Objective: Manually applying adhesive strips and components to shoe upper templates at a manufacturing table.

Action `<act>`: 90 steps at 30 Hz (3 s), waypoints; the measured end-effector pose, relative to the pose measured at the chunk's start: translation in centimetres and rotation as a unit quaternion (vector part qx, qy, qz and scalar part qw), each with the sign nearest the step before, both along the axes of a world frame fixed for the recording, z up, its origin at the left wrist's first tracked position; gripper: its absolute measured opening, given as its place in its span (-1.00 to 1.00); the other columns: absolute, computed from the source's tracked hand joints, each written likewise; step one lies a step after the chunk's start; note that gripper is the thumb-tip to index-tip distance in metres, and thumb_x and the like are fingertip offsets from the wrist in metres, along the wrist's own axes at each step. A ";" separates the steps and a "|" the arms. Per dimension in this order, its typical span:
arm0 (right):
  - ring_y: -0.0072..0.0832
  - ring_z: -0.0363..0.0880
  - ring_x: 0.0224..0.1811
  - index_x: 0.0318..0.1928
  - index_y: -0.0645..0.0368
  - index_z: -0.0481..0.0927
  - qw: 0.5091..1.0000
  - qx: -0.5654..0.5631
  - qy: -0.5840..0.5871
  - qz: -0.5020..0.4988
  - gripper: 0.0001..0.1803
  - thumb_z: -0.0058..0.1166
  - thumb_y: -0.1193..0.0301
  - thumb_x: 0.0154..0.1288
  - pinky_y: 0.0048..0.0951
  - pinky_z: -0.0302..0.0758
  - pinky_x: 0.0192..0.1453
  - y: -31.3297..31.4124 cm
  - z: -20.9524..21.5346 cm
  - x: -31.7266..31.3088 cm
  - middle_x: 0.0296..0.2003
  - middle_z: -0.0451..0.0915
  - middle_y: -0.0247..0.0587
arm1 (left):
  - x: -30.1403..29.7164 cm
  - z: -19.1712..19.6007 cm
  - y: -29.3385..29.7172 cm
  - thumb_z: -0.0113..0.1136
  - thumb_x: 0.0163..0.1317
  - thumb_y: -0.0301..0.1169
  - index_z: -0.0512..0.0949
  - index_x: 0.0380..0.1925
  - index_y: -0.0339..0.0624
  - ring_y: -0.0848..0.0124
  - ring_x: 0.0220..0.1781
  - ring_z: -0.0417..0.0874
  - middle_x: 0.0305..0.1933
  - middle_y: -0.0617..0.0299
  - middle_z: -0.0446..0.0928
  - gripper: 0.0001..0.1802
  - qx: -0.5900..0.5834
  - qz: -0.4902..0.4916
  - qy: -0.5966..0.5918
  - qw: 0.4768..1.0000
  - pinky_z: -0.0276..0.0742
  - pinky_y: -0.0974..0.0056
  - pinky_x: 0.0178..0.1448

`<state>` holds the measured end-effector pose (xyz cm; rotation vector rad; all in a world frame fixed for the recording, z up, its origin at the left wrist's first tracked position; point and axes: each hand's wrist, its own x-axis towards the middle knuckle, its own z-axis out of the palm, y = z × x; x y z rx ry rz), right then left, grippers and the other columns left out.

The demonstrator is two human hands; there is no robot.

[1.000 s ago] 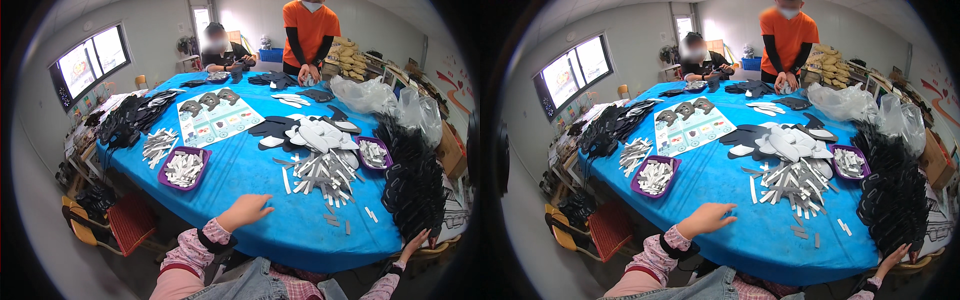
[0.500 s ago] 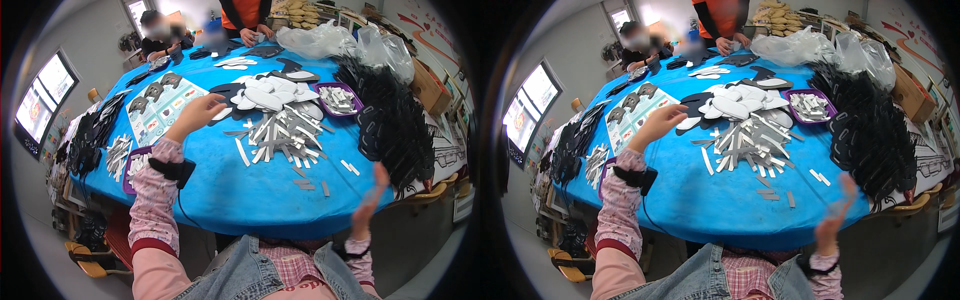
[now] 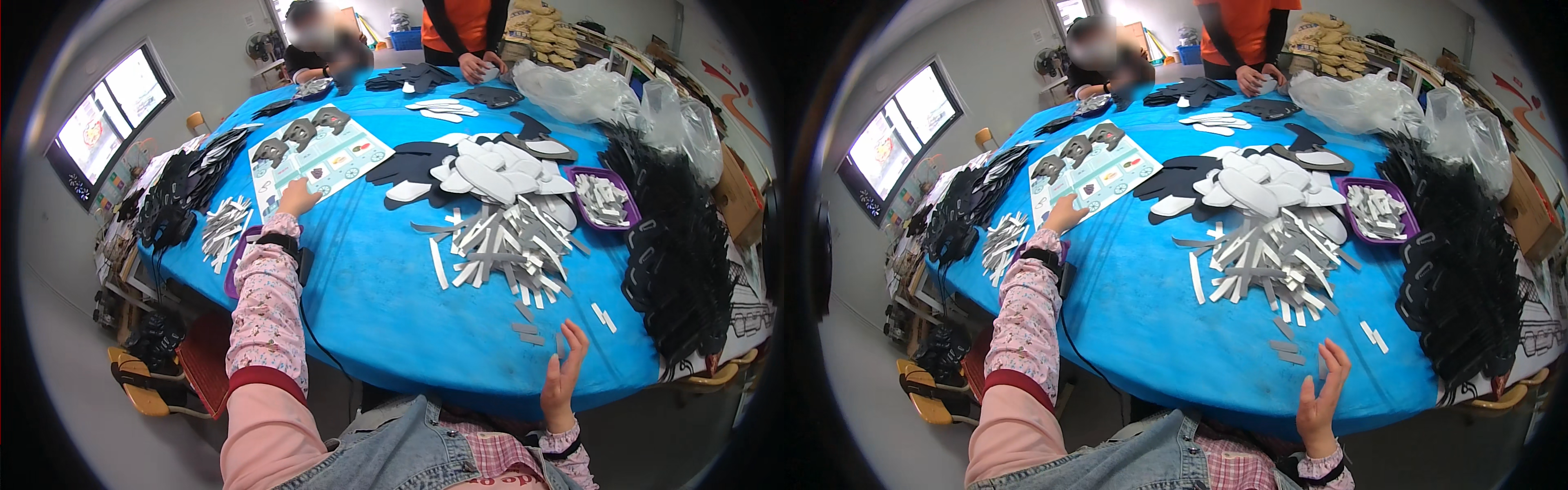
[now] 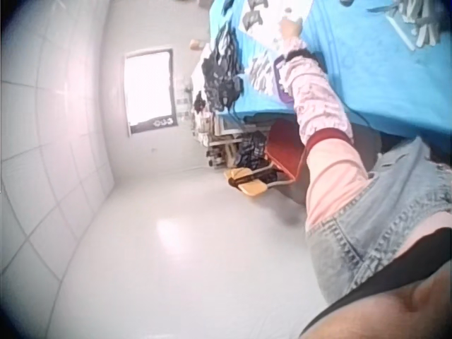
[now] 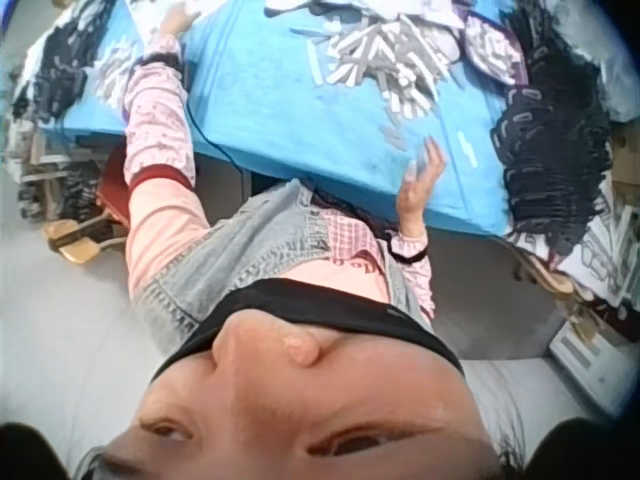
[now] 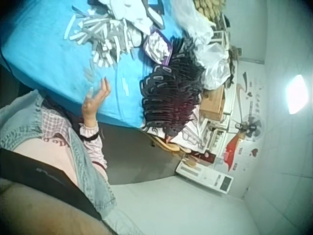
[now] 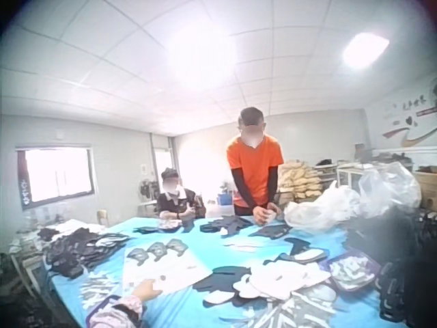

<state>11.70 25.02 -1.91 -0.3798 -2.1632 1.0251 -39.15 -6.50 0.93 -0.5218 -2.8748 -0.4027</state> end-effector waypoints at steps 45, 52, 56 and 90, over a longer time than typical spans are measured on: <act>-0.12 0.17 0.26 0.19 0.35 0.25 0.998 0.055 -0.022 -0.013 -0.43 -0.19 0.21 0.29 -0.15 0.07 0.35 -0.1 -0.4 0.3 0.19 0.22 0.09 | 3.4 4.4 7.5 -0.14 0.24 -0.68 0.01 0.24 -0.06 0.20 -0.06 0.60 0.15 0.03 0.37 -0.41 0.806 -0.102 -0.013 0.583 0.70 0.16 -0.23; -0.10 0.21 0.22 0.17 0.31 0.26 0.999 0.036 0.002 0.000 -0.43 -0.14 0.24 0.22 -0.11 0.11 0.31 -0.6 -0.5 0.2 0.15 0.25 0.09 | 2.7 4.5 16.4 -0.10 0.28 -0.64 -0.33 0.33 0.19 0.14 -0.04 0.57 0.29 0.01 0.15 -0.18 0.849 0.018 -0.024 0.527 0.68 0.04 -0.10; -0.11 0.21 0.23 0.17 0.31 0.25 0.999 0.033 -0.001 -0.015 -0.43 -0.13 0.23 0.22 -0.12 0.11 0.32 -0.3 -0.9 0.2 0.15 0.26 0.08 | 2.5 3.0 18.0 -0.05 0.32 -0.52 -0.19 0.33 -0.16 0.13 0.07 0.53 0.28 -0.07 0.18 -0.30 0.688 -0.123 -0.314 0.643 0.59 0.04 0.07; -0.14 0.22 0.22 0.17 0.34 0.26 0.996 0.051 -0.066 -0.036 -0.42 -0.27 0.12 0.33 -0.18 0.11 0.32 -0.7 -0.1 -1.0 0.12 0.27 0.07 | -7.4 -0.6 -7.5 0.00 0.17 -0.46 0.39 -0.07 -0.19 0.13 -0.37 0.68 -0.42 -0.09 0.61 -0.71 -0.127 0.140 0.202 0.961 0.57 0.12 -0.38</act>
